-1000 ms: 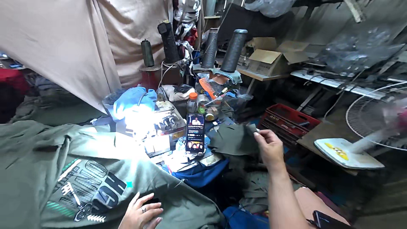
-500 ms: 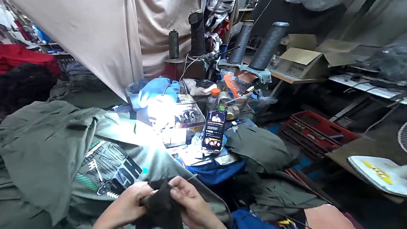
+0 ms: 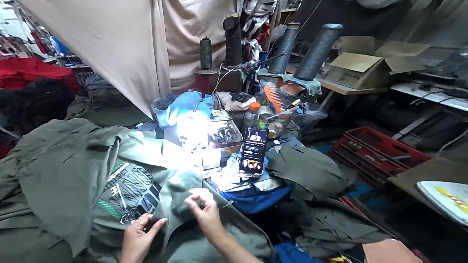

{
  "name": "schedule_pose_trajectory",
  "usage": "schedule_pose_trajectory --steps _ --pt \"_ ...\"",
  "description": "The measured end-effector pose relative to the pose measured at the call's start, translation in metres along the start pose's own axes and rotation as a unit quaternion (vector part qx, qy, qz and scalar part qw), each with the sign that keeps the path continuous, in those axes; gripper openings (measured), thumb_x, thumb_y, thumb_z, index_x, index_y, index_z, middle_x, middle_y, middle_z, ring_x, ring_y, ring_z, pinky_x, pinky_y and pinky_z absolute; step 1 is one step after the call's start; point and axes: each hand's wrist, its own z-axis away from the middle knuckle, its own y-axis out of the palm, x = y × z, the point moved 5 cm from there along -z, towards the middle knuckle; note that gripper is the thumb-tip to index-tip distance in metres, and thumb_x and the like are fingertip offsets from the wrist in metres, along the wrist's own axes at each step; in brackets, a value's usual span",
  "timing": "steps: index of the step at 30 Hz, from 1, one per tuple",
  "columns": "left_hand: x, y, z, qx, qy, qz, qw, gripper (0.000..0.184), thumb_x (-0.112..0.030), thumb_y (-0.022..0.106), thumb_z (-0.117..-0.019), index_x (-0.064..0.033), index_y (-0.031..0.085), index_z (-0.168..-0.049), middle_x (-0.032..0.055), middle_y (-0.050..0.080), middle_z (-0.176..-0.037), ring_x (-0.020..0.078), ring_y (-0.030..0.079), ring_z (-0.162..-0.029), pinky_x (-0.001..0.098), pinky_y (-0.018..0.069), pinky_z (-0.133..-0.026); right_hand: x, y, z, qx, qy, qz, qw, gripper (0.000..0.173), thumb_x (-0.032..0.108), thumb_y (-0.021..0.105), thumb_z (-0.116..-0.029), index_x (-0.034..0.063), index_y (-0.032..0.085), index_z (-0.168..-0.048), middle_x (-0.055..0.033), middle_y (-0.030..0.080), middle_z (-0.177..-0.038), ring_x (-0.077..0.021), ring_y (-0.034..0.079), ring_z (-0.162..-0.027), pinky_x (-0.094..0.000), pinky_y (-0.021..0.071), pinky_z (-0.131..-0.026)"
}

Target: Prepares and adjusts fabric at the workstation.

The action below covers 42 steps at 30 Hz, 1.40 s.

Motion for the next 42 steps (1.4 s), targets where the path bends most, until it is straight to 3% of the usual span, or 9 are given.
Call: schedule_pose_trajectory --steps 7,12,17,20,23,27,31,37,42 --pt "-0.026 0.034 0.007 -0.041 0.097 -0.115 0.988 0.028 -0.029 0.081 -0.0746 -0.0036 0.071 -0.077 0.0052 0.07 -0.079 0.0114 0.066 -0.077 0.0303 0.0536 -0.074 -0.006 0.026 0.025 0.075 0.043 -0.052 0.995 0.011 0.016 0.073 -0.0893 0.0061 0.076 -0.089 -0.0021 0.072 -0.1 -0.0106 0.061 -0.107 -0.0304 0.0463 -0.097" --pt "-0.014 -0.005 -0.006 -0.102 0.074 -0.135 0.983 0.03 -0.03 0.079 -0.087 -0.0006 0.075 -0.091 0.0081 0.075 -0.084 0.0128 0.072 -0.077 0.0354 0.061 -0.075 -0.012 -0.016 0.014 0.112 0.063 0.026 0.991 0.016 0.015 0.068 -0.0948 0.0003 0.072 -0.096 -0.0063 0.071 -0.095 -0.0082 0.068 -0.087 -0.0249 0.0577 -0.079" --pt "-0.035 -0.038 -0.027 -0.186 0.157 -0.069 0.967 0.018 -0.006 0.063 -0.0967 0.0061 0.072 -0.106 0.0079 0.075 -0.1 0.0009 0.07 -0.091 0.0191 0.0576 -0.087 0.002 -0.078 0.009 0.399 0.167 0.478 0.765 0.039 0.033 0.065 -0.0999 0.001 0.067 -0.123 -0.0245 0.068 -0.12 -0.045 0.06 -0.12 -0.068 0.0386 -0.105" --pt "-0.074 -0.021 -0.032 -0.084 0.288 -0.054 0.952 0.017 -0.012 0.06 -0.101 -0.0102 0.075 -0.109 0.0008 0.075 -0.103 0.0037 0.07 -0.097 0.024 0.0588 -0.089 0.054 -0.068 -0.013 0.272 -0.067 0.358 0.891 0.052 0.038 0.08 -0.0858 0.0128 0.069 -0.13 -0.0133 0.069 -0.124 -0.033 0.064 -0.118 -0.0585 0.0505 -0.1" --pt "-0.132 -0.017 -0.035 0.058 0.402 -0.06 0.912 0.021 -0.016 0.059 -0.1028 -0.0194 0.075 -0.116 -0.0004 0.072 -0.102 0.0026 0.068 -0.09 0.0195 0.0572 -0.079 0.096 -0.036 -0.027 0.249 -0.186 0.17 0.935 0.07 0.047 0.08 -0.083 0.022 0.058 -0.144 -0.0035 0.051 -0.153 -0.0175 0.047 -0.142 -0.0431 0.0484 -0.11" --pt "-0.199 -0.056 -0.06 0.118 0.47 -0.029 0.874 0.015 -0.013 0.063 -0.101 -0.0139 0.074 -0.112 -0.0011 0.071 -0.101 0.0018 0.067 -0.094 0.0172 0.0568 -0.082 0.095 -0.007 -0.021 0.296 -0.174 0.005 0.939 0.017 0.018 0.077 -0.0904 0.006 0.076 -0.103 -0.0013 0.073 -0.108 -0.0041 0.067 -0.105 -0.0247 0.0574 -0.093" --pt "-0.192 -0.047 -0.137 0.134 0.486 -0.106 0.857 0.016 -0.013 0.065 -0.0981 -0.003 0.077 -0.103 0.0051 0.074 -0.092 0.0044 0.066 -0.085 0.0212 0.054 -0.08 0.05 0.0 -0.005 0.242 -0.017 -0.105 0.965 0.011 0.009 0.07 -0.0948 0.0002 0.073 -0.1 -0.0007 0.075 -0.091 -0.0036 0.071 -0.084 -0.0239 0.0603 -0.08" --pt "-0.076 0.051 -0.215 0.267 0.192 -0.254 0.91 0.03 -0.029 0.059 -0.1042 -0.0054 0.077 -0.109 0.0145 0.074 -0.113 0.0315 0.068 -0.113 0.0567 0.0504 -0.1 -0.067 -0.008 -0.022 0.113 0.164 0.048 0.979 0.019 0.022 0.073 -0.093 0.0044 0.075 -0.098 -0.0039 0.075 -0.089 -0.0095 0.072 -0.084 -0.0312 0.0599 -0.082" --pt "-0.061 0.054 -0.212 0.247 0.094 -0.274 0.925 0.032 -0.028 0.066 -0.1001 0.0028 0.074 -0.105 0.0223 0.072 -0.104 0.0372 0.068 -0.104 0.0579 0.0502 -0.096 -0.058 -0.011 -0.043 0.069 0.127 0.127 0.981 0.029 0.024 0.074 -0.0928 -0.0017 0.072 -0.106 -0.0092 0.069 -0.092 -0.0113 0.063 -0.082 -0.03 0.0525 -0.08"
